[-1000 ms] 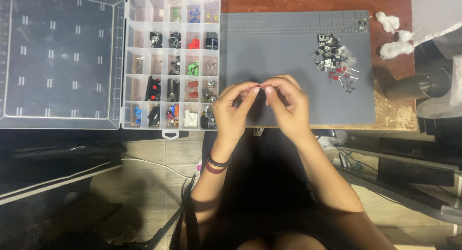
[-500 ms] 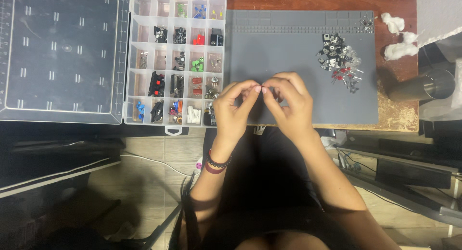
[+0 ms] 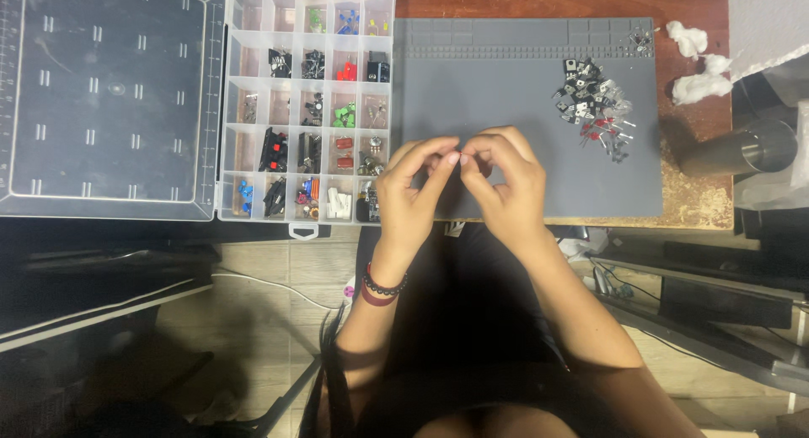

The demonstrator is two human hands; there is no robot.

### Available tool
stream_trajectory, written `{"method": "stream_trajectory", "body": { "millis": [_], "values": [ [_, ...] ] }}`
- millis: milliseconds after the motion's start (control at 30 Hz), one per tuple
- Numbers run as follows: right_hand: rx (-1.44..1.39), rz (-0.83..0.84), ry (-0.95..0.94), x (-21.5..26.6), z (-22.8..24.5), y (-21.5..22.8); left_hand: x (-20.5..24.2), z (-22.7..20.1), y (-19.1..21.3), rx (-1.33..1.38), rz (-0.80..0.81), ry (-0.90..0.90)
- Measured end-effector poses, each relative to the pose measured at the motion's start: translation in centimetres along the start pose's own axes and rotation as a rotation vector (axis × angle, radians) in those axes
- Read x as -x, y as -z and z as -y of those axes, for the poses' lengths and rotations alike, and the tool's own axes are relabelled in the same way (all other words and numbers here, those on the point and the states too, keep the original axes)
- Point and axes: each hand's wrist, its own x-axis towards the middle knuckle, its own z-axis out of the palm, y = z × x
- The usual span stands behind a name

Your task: The person sorts small electronic components, such as transistors and diodes, from a pile on a gray mat into a compartmentalized plastic storage box. They pick up individual items, inspect them, and place them into specific slots within the organizer.

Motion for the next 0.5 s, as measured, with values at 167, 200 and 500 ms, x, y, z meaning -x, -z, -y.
{"method": "stream_trajectory", "body": {
  "millis": [167, 200, 500],
  "values": [
    [-0.111, 0.016, -0.096, -0.1, -0.6, 0.1, -0.3, 0.4, 0.1, -0.025, 0.032, -0.049],
    [-0.142, 0.027, -0.120, -0.1, -0.6, 0.1, -0.3, 0.8, 0.0, -0.023, 0.031, -0.050],
    [0.041, -0.022, 0.042, -0.1, 0.1, -0.2, 0.2, 1.6, -0.4, -0.082, -0.040, -0.074]
  ]
}}
